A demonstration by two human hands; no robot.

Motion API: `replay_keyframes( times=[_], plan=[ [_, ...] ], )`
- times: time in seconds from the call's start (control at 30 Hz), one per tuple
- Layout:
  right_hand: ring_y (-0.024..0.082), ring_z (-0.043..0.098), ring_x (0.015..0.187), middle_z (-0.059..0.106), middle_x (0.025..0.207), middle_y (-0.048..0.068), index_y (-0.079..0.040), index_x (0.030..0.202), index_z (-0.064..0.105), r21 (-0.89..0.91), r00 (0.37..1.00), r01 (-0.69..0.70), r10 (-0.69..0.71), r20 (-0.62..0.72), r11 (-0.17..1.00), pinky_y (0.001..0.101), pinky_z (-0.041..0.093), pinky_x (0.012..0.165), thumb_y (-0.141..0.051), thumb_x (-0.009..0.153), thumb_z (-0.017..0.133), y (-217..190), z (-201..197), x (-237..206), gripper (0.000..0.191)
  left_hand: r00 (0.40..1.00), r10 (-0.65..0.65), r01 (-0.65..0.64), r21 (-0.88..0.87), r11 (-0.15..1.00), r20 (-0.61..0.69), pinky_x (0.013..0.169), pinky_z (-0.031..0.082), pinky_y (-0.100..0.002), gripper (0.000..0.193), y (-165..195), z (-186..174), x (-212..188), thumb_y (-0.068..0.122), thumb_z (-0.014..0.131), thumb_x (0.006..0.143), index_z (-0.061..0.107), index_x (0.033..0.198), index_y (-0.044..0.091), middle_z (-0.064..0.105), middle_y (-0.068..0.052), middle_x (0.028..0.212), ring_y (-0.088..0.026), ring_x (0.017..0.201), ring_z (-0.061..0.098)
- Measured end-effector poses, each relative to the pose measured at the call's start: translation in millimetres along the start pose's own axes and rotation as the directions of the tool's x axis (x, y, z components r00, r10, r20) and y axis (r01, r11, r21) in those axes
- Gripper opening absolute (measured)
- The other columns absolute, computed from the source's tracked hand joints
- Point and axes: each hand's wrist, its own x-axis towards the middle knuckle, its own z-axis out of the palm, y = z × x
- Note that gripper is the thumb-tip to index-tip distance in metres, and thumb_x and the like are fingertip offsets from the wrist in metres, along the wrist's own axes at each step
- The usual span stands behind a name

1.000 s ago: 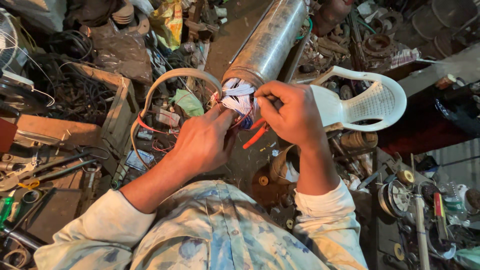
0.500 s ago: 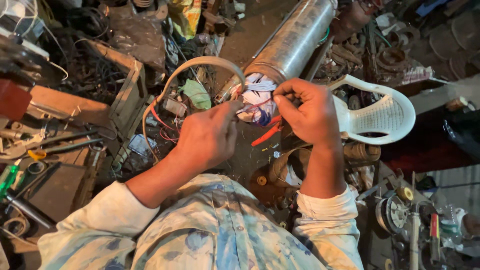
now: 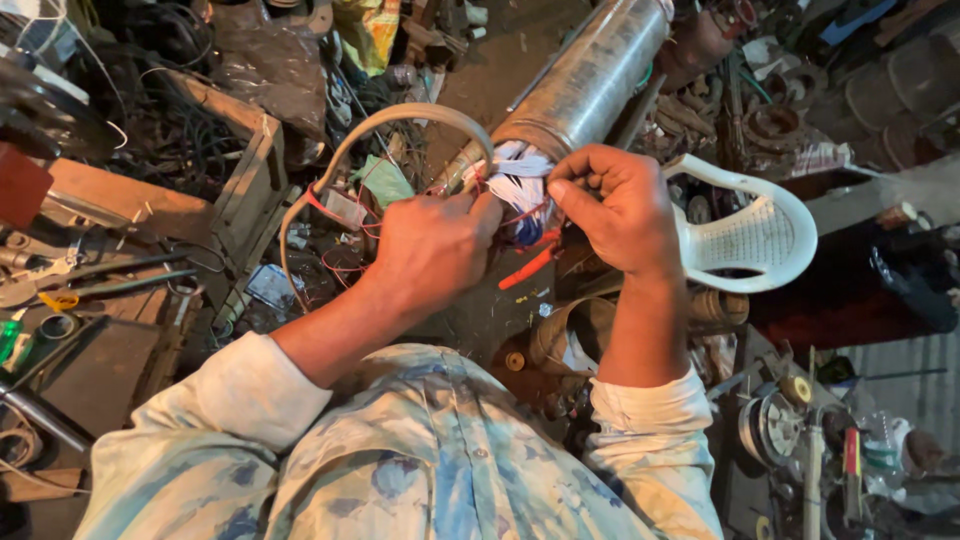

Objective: The person works on a cylindrical metal component with exposed wires, using pliers to strip and adjust wire ends. They then handle a perforated metal cup and a rubber grommet, fitting the grommet over the wires and positioning the cup near the cylinder.

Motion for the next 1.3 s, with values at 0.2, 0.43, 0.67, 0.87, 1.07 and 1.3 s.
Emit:
replay_keyframes(
  times=[0.2, 0.43, 0.67, 0.87, 1.07, 1.3],
  plan=[
    [0.008, 0.063, 0.082, 0.068, 0.096, 0.004, 0.002, 0.111, 0.064, 0.213, 0.987, 0.085, -0.053, -0.154, 0.973, 0.0221, 0.053, 0.074, -0.002, 0.092, 0.068, 5, 25, -36, 0.02, 0.995, -0.105, 0.099, -0.326, 0.94, -0.001, 0.055, 0.051, -0.048, 0.013, 5, -25, -7, 0.017, 0.069, 0.086, 0.071, 0.093, 0.007, 0.07, -0.016, 0.074, -0.038, 0.064, 0.068],
    [0.017, 0.063, 0.089, 0.068, 0.107, 0.011, -0.003, 0.109, 0.065, -0.279, 0.802, 0.416, -0.494, -0.335, 0.865, 0.0291, 0.054, 0.081, 0.004, 0.09, 0.078, 5, 57, -46, 0.025, 0.906, -0.11, 0.371, -0.644, 0.669, 0.408, 0.057, 0.049, -0.04, 0.018, -5, -46, 3, 0.017, 0.067, 0.086, 0.069, 0.088, -0.001, 0.061, -0.016, 0.066, -0.023, 0.062, 0.057],
    [0.026, 0.065, 0.079, 0.065, 0.093, 0.011, -0.002, 0.102, 0.069, -0.642, 0.604, 0.443, -0.737, -0.302, 0.626, 0.0366, 0.053, 0.067, 0.009, 0.078, 0.079, -4, 91, -52, 0.029, 0.903, -0.06, 0.338, -0.616, 0.712, 0.425, 0.059, 0.052, -0.038, 0.019, 2, -51, 11, 0.018, 0.064, 0.083, 0.07, 0.089, 0.0, 0.064, -0.013, 0.066, -0.018, 0.06, 0.061],
    [0.029, 0.066, 0.076, 0.065, 0.089, 0.011, -0.001, 0.095, 0.067, -0.62, 0.635, 0.421, -0.703, -0.32, 0.662, 0.0392, 0.051, 0.066, 0.012, 0.078, 0.071, 5, 90, -55, 0.022, 0.953, -0.082, 0.191, -0.366, 0.911, 0.293, 0.059, 0.052, -0.045, 0.026, 19, -67, 25, 0.023, 0.073, 0.09, 0.067, 0.107, 0.004, 0.07, -0.016, 0.077, -0.037, 0.07, 0.069],
    [0.026, 0.065, 0.076, 0.064, 0.091, 0.013, 0.0, 0.095, 0.066, -0.446, 0.643, 0.441, -0.621, -0.449, 0.779, 0.0344, 0.054, 0.067, 0.011, 0.083, 0.071, 15, 98, -60, 0.017, 0.984, 0.174, -0.172, -0.064, 0.983, 0.025, 0.055, 0.054, -0.041, 0.045, 36, -66, 41, 0.019, 0.075, 0.082, 0.065, 0.126, 0.012, 0.067, -0.014, 0.102, -0.033, 0.069, 0.069],
    [0.026, 0.067, 0.076, 0.068, 0.093, 0.016, 0.0, 0.097, 0.07, -0.439, 0.693, 0.394, -0.575, -0.436, 0.808, 0.0334, 0.055, 0.067, 0.01, 0.078, 0.069, 15, 98, -64, 0.021, 0.952, 0.293, -0.3, 0.067, 0.952, 0.09, 0.056, 0.053, -0.039, 0.019, 32, -58, 53, 0.022, 0.073, 0.085, 0.068, 0.096, 0.008, 0.061, -0.011, 0.093, -0.029, 0.074, 0.067]
  ],
)
